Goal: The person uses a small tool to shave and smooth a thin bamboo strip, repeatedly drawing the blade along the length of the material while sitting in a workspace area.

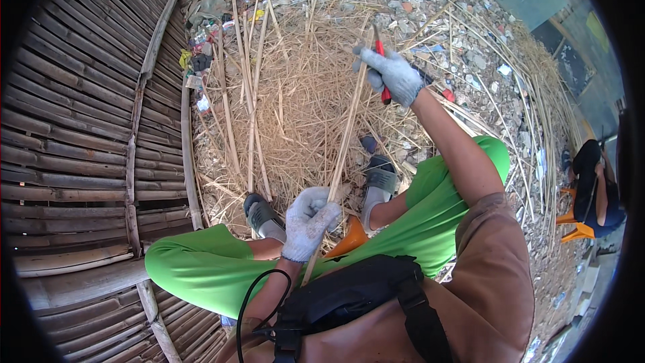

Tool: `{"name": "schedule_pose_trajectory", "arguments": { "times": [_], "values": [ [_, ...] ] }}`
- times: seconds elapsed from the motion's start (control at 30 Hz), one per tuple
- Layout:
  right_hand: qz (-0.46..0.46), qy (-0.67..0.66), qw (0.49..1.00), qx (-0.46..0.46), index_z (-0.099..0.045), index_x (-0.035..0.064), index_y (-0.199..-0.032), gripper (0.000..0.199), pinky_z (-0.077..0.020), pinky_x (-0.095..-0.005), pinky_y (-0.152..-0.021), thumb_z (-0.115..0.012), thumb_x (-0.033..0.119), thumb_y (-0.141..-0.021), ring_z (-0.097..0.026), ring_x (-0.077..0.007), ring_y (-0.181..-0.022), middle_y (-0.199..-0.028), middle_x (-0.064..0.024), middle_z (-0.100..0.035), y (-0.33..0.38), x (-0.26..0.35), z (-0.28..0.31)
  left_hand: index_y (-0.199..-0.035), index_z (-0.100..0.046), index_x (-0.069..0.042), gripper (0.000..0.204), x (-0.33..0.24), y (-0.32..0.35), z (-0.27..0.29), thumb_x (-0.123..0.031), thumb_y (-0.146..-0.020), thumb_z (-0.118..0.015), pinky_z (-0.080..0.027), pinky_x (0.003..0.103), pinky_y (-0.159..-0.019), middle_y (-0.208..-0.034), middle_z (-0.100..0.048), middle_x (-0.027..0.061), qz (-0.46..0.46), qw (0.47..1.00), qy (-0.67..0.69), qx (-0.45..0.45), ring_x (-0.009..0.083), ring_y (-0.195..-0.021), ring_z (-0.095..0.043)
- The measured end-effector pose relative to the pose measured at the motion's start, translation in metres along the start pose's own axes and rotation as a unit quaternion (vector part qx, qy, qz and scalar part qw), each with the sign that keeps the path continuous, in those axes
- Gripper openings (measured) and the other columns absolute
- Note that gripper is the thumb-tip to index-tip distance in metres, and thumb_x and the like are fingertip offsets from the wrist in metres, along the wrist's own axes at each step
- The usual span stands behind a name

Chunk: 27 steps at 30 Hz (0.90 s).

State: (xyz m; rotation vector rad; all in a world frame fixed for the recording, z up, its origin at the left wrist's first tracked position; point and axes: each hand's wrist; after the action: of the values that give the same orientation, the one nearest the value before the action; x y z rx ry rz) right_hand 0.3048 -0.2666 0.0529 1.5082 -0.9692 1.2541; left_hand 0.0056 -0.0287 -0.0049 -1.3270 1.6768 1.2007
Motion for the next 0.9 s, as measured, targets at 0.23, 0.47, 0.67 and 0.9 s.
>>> {"name": "schedule_pose_trajectory", "arguments": {
  "times": [0.23, 0.47, 0.67, 0.9],
  "values": [
    [-0.070, 0.113, 0.988, 0.072, -0.061, 0.0080, -0.099, 0.048, -0.0451, -0.0298, -0.049, -0.074, 0.055, -0.102, -0.056, -0.0103, -0.054, -0.066, -0.0005, -0.059, 0.025, -0.024, -0.050, -0.130, -0.065, 0.001, 0.033, 0.010, -0.010, 0.015, -0.012, -0.102, -0.078, -0.053, 0.024, -0.059, -0.091, -0.073, 0.0045, -0.031, 0.995, -0.067, -0.074, 0.0071, -0.069, -0.064],
    [-0.054, 0.077, 0.989, 0.116, -0.063, 0.0095, -0.098, 0.046, -0.0432, -0.0280, -0.049, -0.073, 0.053, -0.104, -0.055, -0.0089, -0.053, -0.065, 0.0008, -0.058, 0.030, -0.024, -0.059, -0.133, -0.065, 0.001, 0.040, -0.016, -0.007, 0.012, -0.027, -0.106, -0.074, -0.054, 0.029, -0.060, -0.090, -0.072, 0.0082, 0.048, 0.994, 0.090, -0.037, 0.0132, -0.068, -0.065],
    [-0.064, 0.022, 0.981, 0.184, -0.069, 0.0068, -0.112, 0.044, -0.0387, -0.0260, -0.046, -0.071, 0.050, -0.107, -0.051, -0.0068, -0.051, -0.064, 0.0031, -0.057, 0.033, -0.031, -0.059, -0.136, -0.063, 0.001, 0.047, -0.016, -0.014, 0.017, -0.033, -0.105, -0.074, -0.052, 0.028, -0.059, -0.099, -0.071, 0.0080, 0.123, 0.966, 0.225, 0.024, 0.0145, -0.074, -0.067],
    [-0.055, 0.163, 0.985, 0.033, -0.066, 0.0060, -0.107, 0.048, -0.0443, -0.0262, -0.049, -0.075, 0.053, -0.101, -0.055, -0.0090, -0.053, -0.065, 0.0006, -0.060, 0.026, -0.008, -0.063, -0.129, -0.066, 0.002, 0.031, -0.026, -0.023, 0.005, -0.017, -0.106, -0.075, -0.054, 0.026, -0.057, -0.088, -0.073, 0.0084, 0.048, 0.997, -0.007, -0.067, 0.0127, -0.063, -0.066]
  ]
}}
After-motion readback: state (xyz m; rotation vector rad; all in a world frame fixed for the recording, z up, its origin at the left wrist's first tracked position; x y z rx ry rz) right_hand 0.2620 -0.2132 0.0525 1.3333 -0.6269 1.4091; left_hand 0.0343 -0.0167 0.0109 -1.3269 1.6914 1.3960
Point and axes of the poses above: each hand's wrist, its own y-axis away from the middle knuckle, its own z-axis out of the back of the hand, x = y × z
